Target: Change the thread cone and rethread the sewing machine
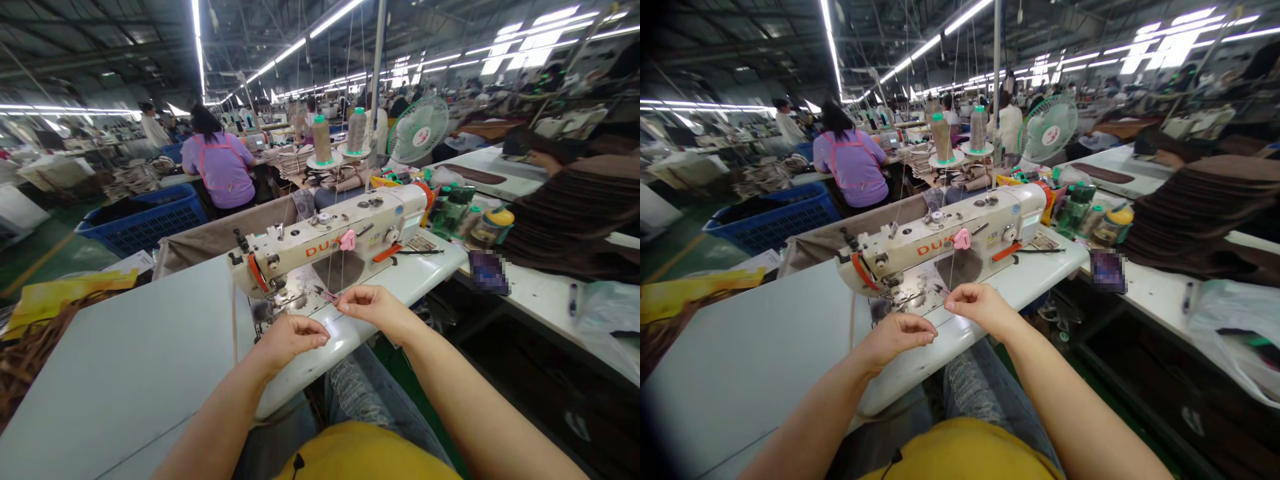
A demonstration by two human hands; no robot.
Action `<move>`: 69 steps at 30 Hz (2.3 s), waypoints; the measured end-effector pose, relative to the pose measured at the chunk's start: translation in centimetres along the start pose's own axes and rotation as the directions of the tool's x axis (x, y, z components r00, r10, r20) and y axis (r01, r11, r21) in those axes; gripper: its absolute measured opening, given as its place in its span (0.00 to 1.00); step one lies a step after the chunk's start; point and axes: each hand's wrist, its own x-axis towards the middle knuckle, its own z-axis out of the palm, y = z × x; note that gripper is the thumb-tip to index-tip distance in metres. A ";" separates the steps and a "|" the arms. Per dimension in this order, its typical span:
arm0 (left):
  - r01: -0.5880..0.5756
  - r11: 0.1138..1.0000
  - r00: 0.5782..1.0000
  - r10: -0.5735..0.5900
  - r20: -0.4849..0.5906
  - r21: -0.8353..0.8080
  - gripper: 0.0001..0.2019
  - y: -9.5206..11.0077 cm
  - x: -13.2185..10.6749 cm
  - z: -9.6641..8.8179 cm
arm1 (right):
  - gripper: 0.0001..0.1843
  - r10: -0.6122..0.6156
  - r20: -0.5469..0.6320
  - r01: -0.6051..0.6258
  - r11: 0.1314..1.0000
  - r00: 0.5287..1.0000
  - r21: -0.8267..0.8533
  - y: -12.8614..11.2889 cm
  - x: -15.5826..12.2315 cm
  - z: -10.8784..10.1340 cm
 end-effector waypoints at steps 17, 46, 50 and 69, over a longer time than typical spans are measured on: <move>-0.083 0.985 0.996 0.077 -0.045 -0.153 0.31 1.4 1.0 1.1 | 0.26 -0.016 -0.039 0.017 1.000 0.999 0.010 -0.4 -0.3 0.3; -0.011 0.948 0.998 0.032 0.062 -0.318 0.27 2.0 1.5 2.5 | 0.23 -0.066 -0.140 0.071 0.997 0.988 0.036 0.2 0.0 0.8; -0.008 0.927 1.000 0.016 0.018 -0.376 0.28 2.4 1.2 2.6 | 0.26 -0.089 -0.152 0.095 0.995 0.984 0.034 -0.3 -0.5 0.8; -0.118 0.881 0.993 0.109 -0.046 -0.458 0.23 3.3 1.6 3.5 | 0.21 -0.034 -0.006 0.035 0.994 0.999 0.101 0.5 -1.1 1.3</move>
